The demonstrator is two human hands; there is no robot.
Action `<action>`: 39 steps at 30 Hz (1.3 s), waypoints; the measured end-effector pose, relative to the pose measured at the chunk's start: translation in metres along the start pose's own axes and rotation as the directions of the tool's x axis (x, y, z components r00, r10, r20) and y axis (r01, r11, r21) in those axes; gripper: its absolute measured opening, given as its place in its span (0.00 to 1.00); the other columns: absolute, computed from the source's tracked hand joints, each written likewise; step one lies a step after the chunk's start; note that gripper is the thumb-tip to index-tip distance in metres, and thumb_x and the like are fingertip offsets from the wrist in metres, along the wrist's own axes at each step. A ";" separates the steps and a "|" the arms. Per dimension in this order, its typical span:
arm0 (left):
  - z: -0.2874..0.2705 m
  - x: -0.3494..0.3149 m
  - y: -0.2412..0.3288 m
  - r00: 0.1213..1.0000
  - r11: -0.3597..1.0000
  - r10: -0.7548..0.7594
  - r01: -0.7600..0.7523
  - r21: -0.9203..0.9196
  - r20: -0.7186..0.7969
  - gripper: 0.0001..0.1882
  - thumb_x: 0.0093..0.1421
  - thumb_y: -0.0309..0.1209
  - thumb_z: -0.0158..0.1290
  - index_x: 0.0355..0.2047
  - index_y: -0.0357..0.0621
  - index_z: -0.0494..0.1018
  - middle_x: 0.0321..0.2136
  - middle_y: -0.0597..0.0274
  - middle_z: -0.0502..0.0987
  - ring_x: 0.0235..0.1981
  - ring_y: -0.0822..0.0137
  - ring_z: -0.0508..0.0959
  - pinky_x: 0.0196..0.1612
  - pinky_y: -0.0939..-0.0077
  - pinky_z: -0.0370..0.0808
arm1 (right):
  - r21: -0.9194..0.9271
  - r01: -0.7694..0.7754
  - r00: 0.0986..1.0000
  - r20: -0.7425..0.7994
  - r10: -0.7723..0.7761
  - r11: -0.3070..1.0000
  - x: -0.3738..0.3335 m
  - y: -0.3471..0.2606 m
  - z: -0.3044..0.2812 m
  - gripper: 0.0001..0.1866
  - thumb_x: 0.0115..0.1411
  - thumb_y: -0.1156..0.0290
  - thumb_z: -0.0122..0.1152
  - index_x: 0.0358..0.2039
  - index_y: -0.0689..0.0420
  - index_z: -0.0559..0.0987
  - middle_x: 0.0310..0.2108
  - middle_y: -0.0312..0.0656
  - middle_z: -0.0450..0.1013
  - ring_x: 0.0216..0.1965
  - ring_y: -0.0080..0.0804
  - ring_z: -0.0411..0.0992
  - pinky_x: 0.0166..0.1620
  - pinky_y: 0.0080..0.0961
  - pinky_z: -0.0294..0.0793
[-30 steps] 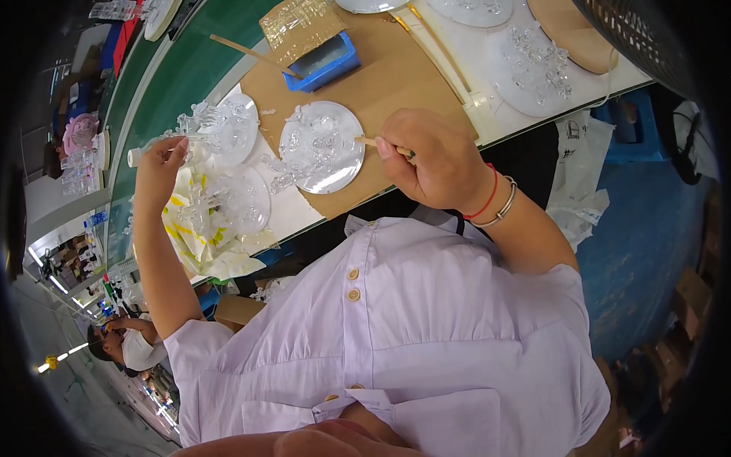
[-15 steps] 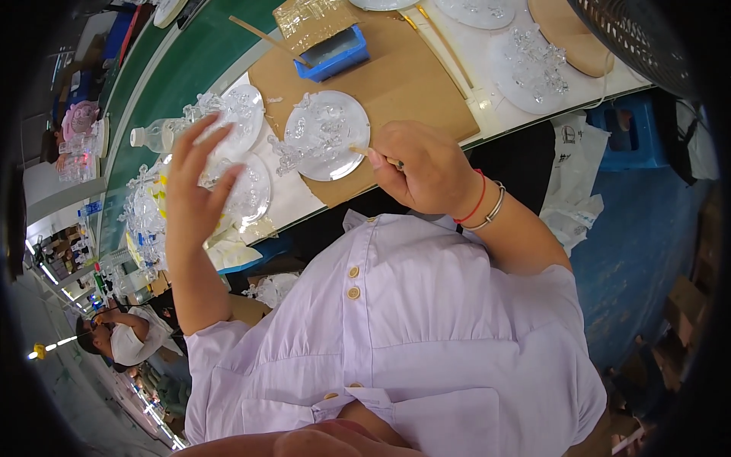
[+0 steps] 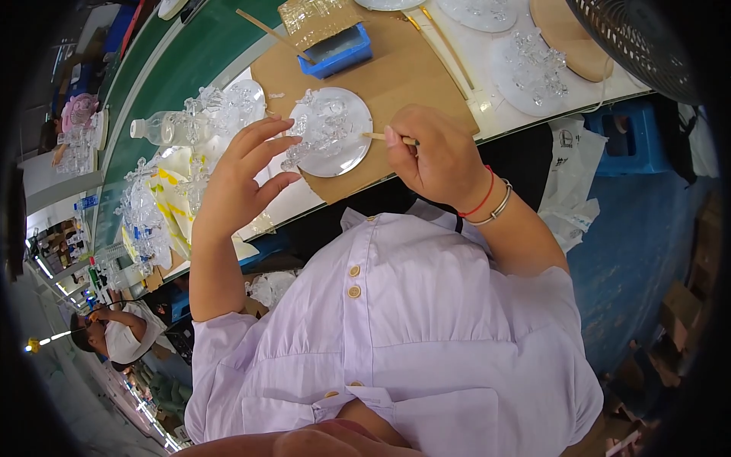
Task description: Apply glue or adhesive to plastic snowflake ornaments using a small brush at an assembly workstation.
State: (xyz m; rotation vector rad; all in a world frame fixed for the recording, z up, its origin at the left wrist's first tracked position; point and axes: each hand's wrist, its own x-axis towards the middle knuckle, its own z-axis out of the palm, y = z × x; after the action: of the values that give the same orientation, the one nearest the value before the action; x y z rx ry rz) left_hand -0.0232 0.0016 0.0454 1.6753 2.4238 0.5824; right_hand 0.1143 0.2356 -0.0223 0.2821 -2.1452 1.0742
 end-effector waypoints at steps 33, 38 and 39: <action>0.083 0.008 0.039 0.890 0.997 -0.077 0.069 -0.034 -0.450 0.20 0.46 0.19 0.63 0.41 0.43 0.75 0.37 0.56 0.77 0.33 0.59 0.77 0.34 0.71 0.75 | 0.043 -0.104 0.980 0.172 0.095 0.994 0.008 0.028 -0.033 0.04 0.61 0.81 0.50 0.36 0.62 0.67 0.27 0.45 0.71 0.22 0.32 0.68 0.28 0.23 0.68; 0.087 0.006 0.038 0.874 0.996 -0.087 0.070 -0.053 -0.478 0.23 0.46 0.18 0.64 0.44 0.40 0.73 0.35 0.54 0.77 0.33 0.57 0.78 0.35 0.71 0.76 | 0.098 -0.117 0.985 0.142 0.102 0.988 0.010 0.031 -0.029 0.04 0.60 0.82 0.50 0.35 0.62 0.67 0.26 0.45 0.70 0.21 0.32 0.66 0.26 0.24 0.66; 0.088 0.005 0.037 0.876 0.995 -0.098 0.080 -0.058 -0.472 0.23 0.46 0.18 0.64 0.44 0.40 0.73 0.35 0.54 0.77 0.33 0.57 0.78 0.35 0.70 0.76 | 0.106 -0.101 0.985 0.149 0.084 0.989 0.011 0.032 -0.028 0.04 0.60 0.82 0.50 0.36 0.62 0.67 0.26 0.45 0.70 0.21 0.33 0.66 0.26 0.24 0.66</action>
State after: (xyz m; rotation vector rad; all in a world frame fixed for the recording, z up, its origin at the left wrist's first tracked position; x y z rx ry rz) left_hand 0.0357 0.0381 -0.0200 1.5350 2.7706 1.1339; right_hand 0.1047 0.2784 -0.0230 0.3245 -2.2473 1.2663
